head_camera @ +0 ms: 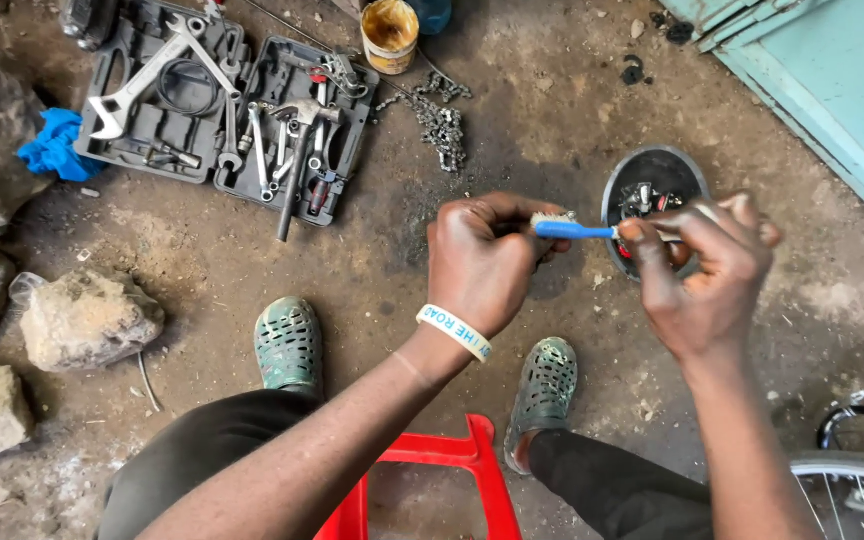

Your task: The person sits on a red stool and scrubs a bicycle chain with a toothbrush, holding it in their left hand and scrubbing with their right. They repeatedly dip the brush into a small container of liquid and continue cleaning different sections of the chain.

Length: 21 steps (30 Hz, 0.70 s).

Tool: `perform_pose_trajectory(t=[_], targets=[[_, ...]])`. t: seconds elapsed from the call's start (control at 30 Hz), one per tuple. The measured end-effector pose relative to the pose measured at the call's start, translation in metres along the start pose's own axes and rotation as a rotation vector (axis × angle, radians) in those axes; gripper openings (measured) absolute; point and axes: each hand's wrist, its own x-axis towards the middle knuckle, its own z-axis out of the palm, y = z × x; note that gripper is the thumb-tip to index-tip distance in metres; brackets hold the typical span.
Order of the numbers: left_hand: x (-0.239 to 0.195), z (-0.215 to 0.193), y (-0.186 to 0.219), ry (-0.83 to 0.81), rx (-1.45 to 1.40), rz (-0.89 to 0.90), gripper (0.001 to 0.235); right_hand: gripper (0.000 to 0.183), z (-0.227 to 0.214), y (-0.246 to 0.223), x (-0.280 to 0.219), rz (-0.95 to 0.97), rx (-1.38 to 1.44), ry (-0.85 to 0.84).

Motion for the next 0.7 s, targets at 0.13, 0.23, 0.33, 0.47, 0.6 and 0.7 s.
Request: perform_pose_trajectory(t=[0.13,0.23,0.33,0.47,0.6,0.7], targets=[[-0.004,0.0,0.005,0.004,-0.008,-0.026,0.019,0.05,0.001,0.011,-0.003,0.063,0.015,-0.034],[-0.002,-0.002,0.003,0.035,0.022,0.045,0.019,0.05,0.006,-0.002,0.004,0.081,0.01,-0.07],[-0.007,-0.001,0.001,0.048,0.049,0.087,0.019,0.048,-0.006,0.0,0.0,0.095,0.002,-0.089],[-0.008,-0.003,-0.001,0.081,0.17,0.265,0.022,0.047,-0.008,-0.027,0.009,0.119,-0.012,-0.131],[-0.007,-0.003,-0.004,0.125,0.183,0.361,0.024,0.033,-0.019,0.01,0.004,0.112,0.01,-0.067],[-0.009,-0.004,-0.002,0.091,0.206,0.364,0.028,0.026,-0.027,0.003,0.005,0.225,0.062,-0.031]])
